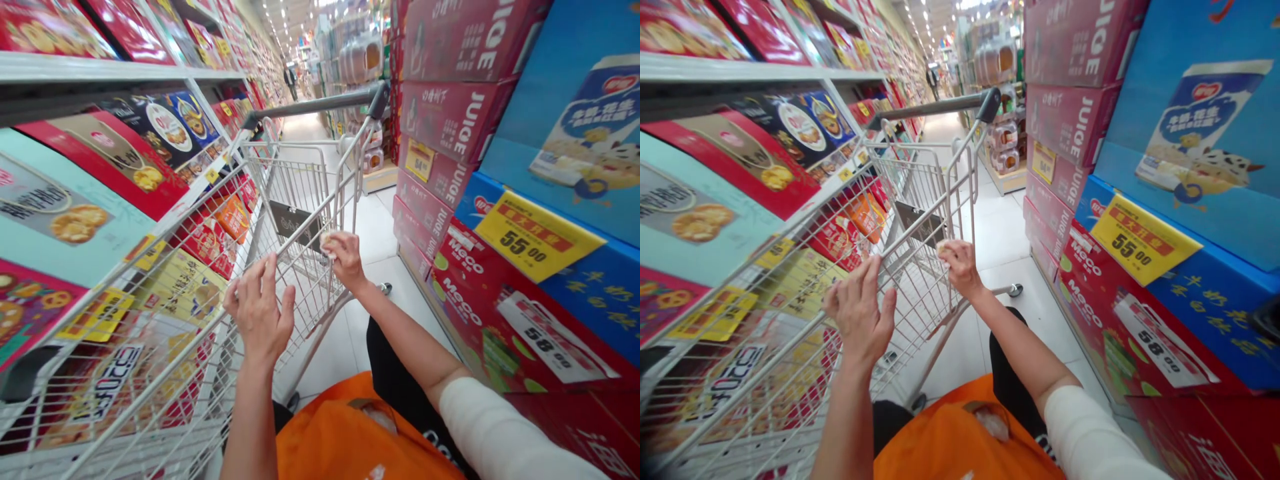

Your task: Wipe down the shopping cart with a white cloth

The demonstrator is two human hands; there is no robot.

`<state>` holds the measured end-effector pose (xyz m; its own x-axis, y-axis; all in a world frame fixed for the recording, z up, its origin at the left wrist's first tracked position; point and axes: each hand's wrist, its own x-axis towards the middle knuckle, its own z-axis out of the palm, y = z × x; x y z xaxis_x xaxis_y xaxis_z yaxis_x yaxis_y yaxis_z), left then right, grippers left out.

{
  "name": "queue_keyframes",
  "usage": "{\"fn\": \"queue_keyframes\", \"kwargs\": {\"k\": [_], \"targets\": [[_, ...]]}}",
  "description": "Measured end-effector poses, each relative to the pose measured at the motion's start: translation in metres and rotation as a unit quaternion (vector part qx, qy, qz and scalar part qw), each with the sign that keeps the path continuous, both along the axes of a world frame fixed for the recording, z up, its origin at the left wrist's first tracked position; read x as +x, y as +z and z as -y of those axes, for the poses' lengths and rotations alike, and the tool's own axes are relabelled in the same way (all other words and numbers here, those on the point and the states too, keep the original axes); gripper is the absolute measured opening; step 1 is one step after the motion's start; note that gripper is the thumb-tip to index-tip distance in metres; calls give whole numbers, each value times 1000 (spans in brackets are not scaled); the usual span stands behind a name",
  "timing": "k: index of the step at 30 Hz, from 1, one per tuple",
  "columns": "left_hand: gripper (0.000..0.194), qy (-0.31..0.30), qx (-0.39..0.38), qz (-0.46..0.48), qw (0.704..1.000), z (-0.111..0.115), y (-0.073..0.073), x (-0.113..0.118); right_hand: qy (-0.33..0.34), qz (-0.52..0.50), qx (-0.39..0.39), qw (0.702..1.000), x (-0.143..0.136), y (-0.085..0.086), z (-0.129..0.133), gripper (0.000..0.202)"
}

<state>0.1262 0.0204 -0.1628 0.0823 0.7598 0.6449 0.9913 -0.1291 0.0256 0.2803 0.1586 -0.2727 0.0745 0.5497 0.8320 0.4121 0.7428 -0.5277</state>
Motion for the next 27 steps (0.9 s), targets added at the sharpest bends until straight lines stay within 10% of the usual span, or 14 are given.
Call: {"fn": "queue_keyframes", "kwargs": {"k": [4,10,17,23,27], "targets": [[56,-28,3,6,1000,4,-1,-2,51,55,-11,997,-2,-22,17,38],[50,20,21,60,998,19,2,2,-13,5,25,1000,9,23,-3,33],[45,138,58,70,986,55,-7,-40,68,95,0,993,2,-17,15,34],[45,158,54,94,981,65,-13,-50,2,-16,15,1000,-6,17,12,25],[46,153,59,113,980,65,-14,-39,37,21,53,998,-14,-3,17,28]]}}
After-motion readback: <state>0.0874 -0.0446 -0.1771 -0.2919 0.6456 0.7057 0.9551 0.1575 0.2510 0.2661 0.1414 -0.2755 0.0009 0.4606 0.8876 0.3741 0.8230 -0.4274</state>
